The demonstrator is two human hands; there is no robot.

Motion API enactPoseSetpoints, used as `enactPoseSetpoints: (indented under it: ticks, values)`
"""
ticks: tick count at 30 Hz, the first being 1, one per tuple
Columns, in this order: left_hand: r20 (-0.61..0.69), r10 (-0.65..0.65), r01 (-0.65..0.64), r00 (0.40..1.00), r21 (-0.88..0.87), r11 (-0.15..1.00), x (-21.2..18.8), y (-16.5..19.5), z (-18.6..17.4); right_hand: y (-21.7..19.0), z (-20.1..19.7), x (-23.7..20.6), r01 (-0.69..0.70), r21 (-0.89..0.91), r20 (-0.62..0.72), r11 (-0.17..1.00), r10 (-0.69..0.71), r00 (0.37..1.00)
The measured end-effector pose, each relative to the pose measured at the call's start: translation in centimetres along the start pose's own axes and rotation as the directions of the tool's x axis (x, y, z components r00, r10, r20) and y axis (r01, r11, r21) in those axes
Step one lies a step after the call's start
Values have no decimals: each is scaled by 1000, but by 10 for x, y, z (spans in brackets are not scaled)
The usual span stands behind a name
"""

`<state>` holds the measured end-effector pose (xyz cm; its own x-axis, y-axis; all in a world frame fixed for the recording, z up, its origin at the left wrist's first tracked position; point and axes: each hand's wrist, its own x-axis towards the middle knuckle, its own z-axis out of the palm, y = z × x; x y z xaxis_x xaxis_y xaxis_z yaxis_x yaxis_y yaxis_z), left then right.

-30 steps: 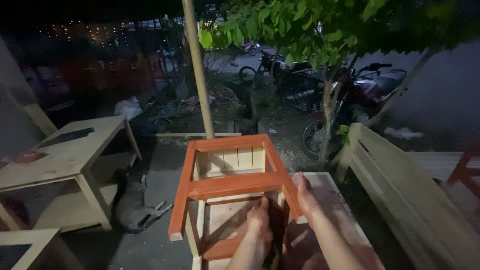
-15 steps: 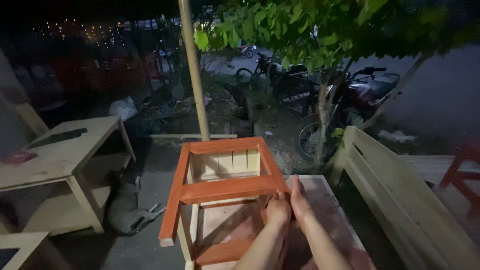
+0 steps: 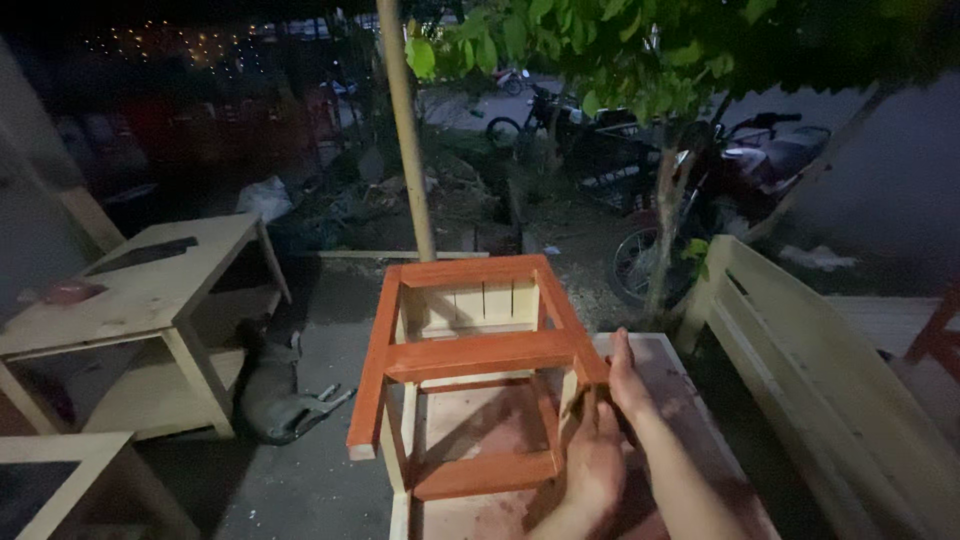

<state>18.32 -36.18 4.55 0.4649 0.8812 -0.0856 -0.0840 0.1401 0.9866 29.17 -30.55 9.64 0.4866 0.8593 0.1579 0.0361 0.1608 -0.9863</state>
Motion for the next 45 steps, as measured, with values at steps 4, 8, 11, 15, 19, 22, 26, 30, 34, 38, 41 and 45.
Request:
enactPoseSetpoints:
  ticks: [4, 8, 11, 15, 19, 22, 26, 30, 34, 38, 41, 45]
  values:
    - [-46, 186, -181, 981, 97, 979, 3, 2, -3, 3, -2, -9, -185, -78, 11, 980, 186, 982]
    - [-69, 180, -170, 981, 133, 976, 32, 8, -5, 5, 2, -9, -165, 105, 30, 981, 162, 986]
    - [-34, 158, -162, 987, -164, 973, 60, 17, -8, 6, 0, -16, -310, 10, -19, 951, 310, 951]
    - [-44, 234, -223, 971, 172, 959, 65, 11, -12, 2, -2, -17, -387, -39, -64, 921, 385, 921]
    - [-54, 636, -328, 770, 822, 466, 37, -15, -3, 6, -5, -6, -332, 86, -53, 939, 337, 940]
    - [-126, 329, -217, 936, 529, 820, 15, -16, 7, 16, -8, 2, -305, 36, -55, 952, 307, 950]
    - [-80, 45, -21, 996, 281, 960, 17, 10, 7, 18, -5, 4, -73, 49, -16, 996, 74, 997]
    - [-90, 110, -104, 990, 66, 992, 49, 32, -3, 17, -4, -1, -315, 32, 26, 949, 314, 949]
    - [-173, 54, -28, 983, 154, 988, 92, 46, -7, 6, -3, -9, -419, -29, 2, 907, 419, 908]
    - [-257, 24, -10, 966, 56, 998, 97, 33, -35, 9, -3, -6, -441, 9, -31, 898, 441, 897]
    - [-386, -3, -26, 923, -71, 997, 84, 2, -74, 22, -4, -3, -239, -60, -53, 969, 236, 970]
    - [-448, -88, -77, 890, -338, 938, 67, -19, -111, 33, -10, 4, -321, -64, -84, 945, 316, 945]
